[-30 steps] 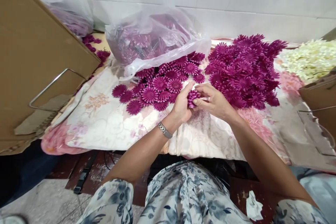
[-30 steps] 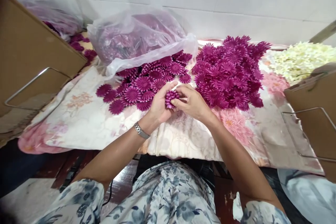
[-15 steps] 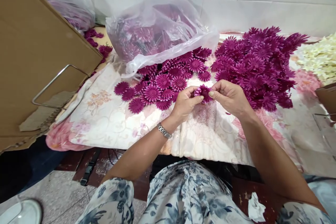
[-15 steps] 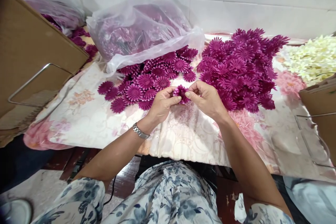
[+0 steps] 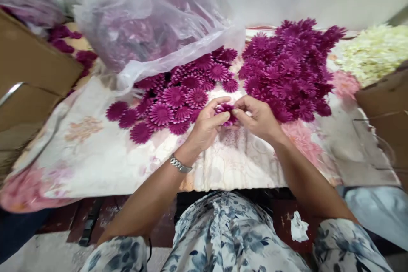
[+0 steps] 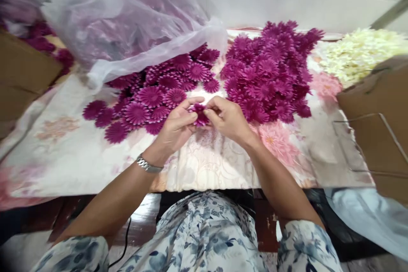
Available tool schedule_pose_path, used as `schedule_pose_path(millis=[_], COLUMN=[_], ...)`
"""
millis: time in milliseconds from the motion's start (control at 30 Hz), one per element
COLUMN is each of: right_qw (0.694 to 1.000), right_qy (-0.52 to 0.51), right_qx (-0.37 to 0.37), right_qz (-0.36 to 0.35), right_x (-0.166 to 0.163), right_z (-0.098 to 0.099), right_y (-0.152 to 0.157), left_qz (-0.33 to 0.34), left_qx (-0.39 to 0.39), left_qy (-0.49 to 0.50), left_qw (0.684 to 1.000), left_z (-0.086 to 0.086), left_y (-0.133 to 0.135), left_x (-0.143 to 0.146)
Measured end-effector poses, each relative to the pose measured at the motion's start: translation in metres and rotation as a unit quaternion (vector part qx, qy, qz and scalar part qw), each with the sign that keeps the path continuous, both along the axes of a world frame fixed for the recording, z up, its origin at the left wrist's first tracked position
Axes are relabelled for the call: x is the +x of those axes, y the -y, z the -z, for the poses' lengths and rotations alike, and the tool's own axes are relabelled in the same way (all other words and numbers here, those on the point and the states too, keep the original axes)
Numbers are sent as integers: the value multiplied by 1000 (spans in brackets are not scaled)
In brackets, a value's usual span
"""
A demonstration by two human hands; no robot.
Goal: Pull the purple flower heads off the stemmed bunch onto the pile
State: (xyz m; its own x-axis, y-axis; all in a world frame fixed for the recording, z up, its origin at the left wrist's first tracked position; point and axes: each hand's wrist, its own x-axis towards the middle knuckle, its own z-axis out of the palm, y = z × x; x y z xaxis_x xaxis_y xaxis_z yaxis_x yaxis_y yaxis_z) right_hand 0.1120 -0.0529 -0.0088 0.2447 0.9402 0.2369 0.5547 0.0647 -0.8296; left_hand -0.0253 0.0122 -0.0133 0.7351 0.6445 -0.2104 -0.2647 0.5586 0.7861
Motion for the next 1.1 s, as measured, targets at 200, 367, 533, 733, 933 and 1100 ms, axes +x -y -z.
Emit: schedule_pose_path(millis=[200, 367, 533, 733, 933, 1100], right_qw=[947, 837, 758, 802, 819, 823], right_qy=[315, 470, 540, 501, 477, 466], right_qx=[37, 69, -116, -185, -200, -101], right_qz=[43, 273, 347, 270, 249, 309], right_x=[7, 47, 91, 115, 121, 117], right_z=[-36, -56, -40, -13, -14, -31], right_y=[43, 151, 228, 234, 226, 244], left_qz=[-96, -103, -81, -89, -65, -109], left_qx=[14, 32, 4, 0, 26, -13], left_qy=[-119, -130, -126, -145, -151, -113], left_qw=[988, 986, 989, 985, 986, 988], left_z=[1, 0, -2, 1, 0, -5], left_y=[-3, 0, 7, 7, 7, 11], left_x=[6, 5, 7, 9, 8, 7])
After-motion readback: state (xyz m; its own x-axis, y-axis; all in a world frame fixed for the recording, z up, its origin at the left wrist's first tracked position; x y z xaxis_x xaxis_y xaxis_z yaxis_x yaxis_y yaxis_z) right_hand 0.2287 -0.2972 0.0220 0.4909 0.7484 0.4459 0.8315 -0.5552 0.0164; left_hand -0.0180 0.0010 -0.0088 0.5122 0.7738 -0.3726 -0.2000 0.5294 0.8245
